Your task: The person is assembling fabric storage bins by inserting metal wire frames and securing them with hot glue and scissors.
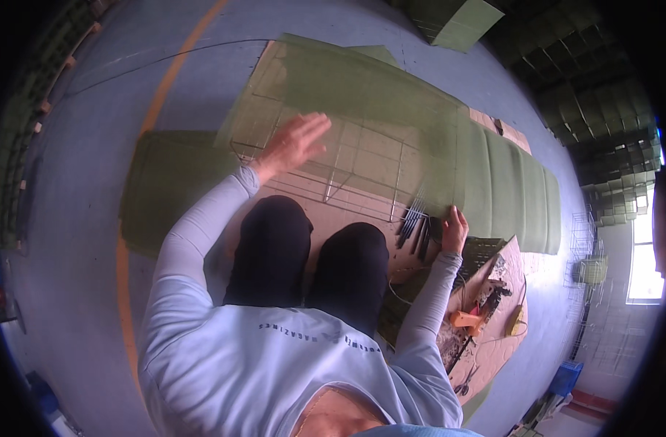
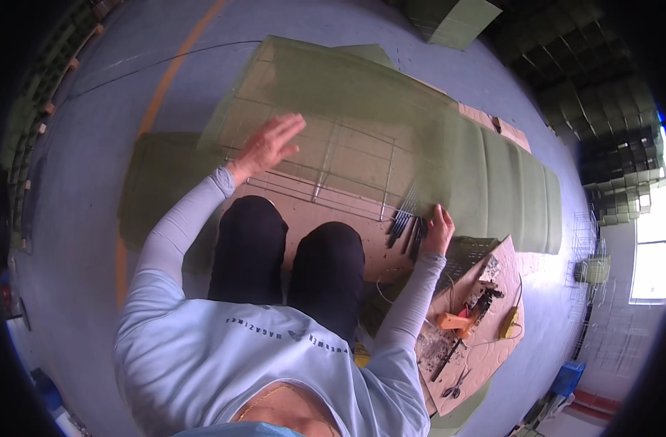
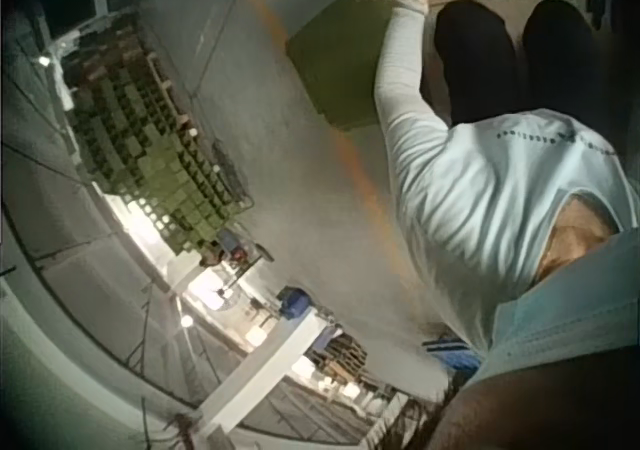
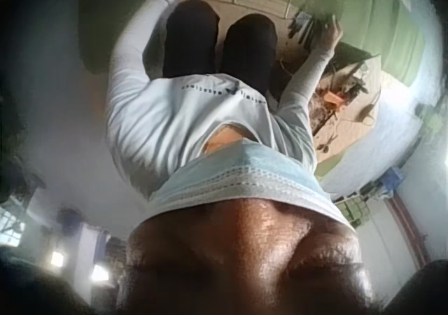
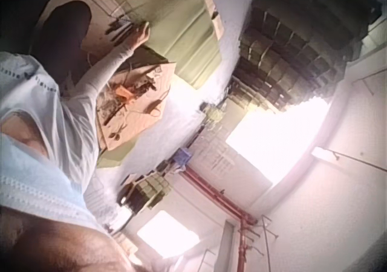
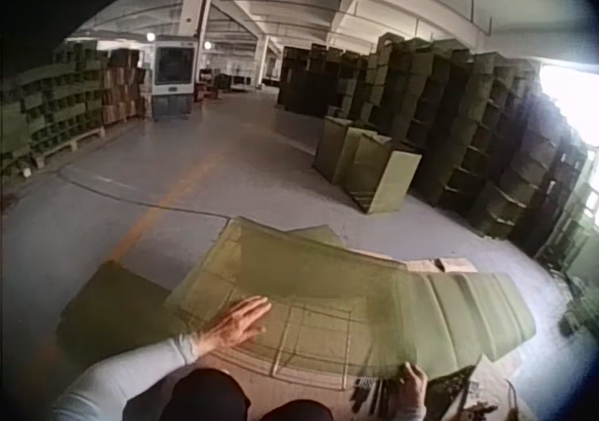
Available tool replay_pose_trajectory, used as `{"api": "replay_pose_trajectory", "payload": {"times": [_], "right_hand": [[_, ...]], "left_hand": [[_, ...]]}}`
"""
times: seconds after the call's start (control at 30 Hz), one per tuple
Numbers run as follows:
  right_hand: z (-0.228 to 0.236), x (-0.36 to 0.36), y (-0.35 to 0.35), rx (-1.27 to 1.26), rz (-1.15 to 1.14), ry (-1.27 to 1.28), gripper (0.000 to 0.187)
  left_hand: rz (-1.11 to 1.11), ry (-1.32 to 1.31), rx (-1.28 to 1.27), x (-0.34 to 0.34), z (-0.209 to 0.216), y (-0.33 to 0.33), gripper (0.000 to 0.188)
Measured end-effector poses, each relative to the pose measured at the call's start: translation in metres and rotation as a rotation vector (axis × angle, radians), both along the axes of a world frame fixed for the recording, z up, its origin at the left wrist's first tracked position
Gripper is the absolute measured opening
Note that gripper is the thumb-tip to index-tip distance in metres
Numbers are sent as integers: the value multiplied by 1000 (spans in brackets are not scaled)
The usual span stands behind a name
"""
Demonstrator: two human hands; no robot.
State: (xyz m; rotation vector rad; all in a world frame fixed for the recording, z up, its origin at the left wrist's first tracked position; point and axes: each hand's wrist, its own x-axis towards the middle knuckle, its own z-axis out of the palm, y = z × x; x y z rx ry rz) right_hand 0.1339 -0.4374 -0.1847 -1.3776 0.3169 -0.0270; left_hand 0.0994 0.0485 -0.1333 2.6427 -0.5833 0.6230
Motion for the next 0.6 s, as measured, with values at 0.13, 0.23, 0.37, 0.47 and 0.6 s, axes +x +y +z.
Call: {"api": "replay_pose_trajectory", "payload": {"times": [0.13,0.23,0.37,0.47,0.6], "right_hand": [[1,5,-9,-12,26,54,14],[10,6,-3,-36,55,96,15],[12,5,-2,20,63,79,16],[9,2,-3,58,103,59,13],[5,-2,-10,80,54,44,13]], "left_hand": [[592,-100,-342,49,6,70,52],[909,-20,-572,106,-26,154,71],[920,217,-822,165,-59,200,63],[705,377,-1130,184,-79,212,51],[544,342,-1438,188,-90,186,33]]}}
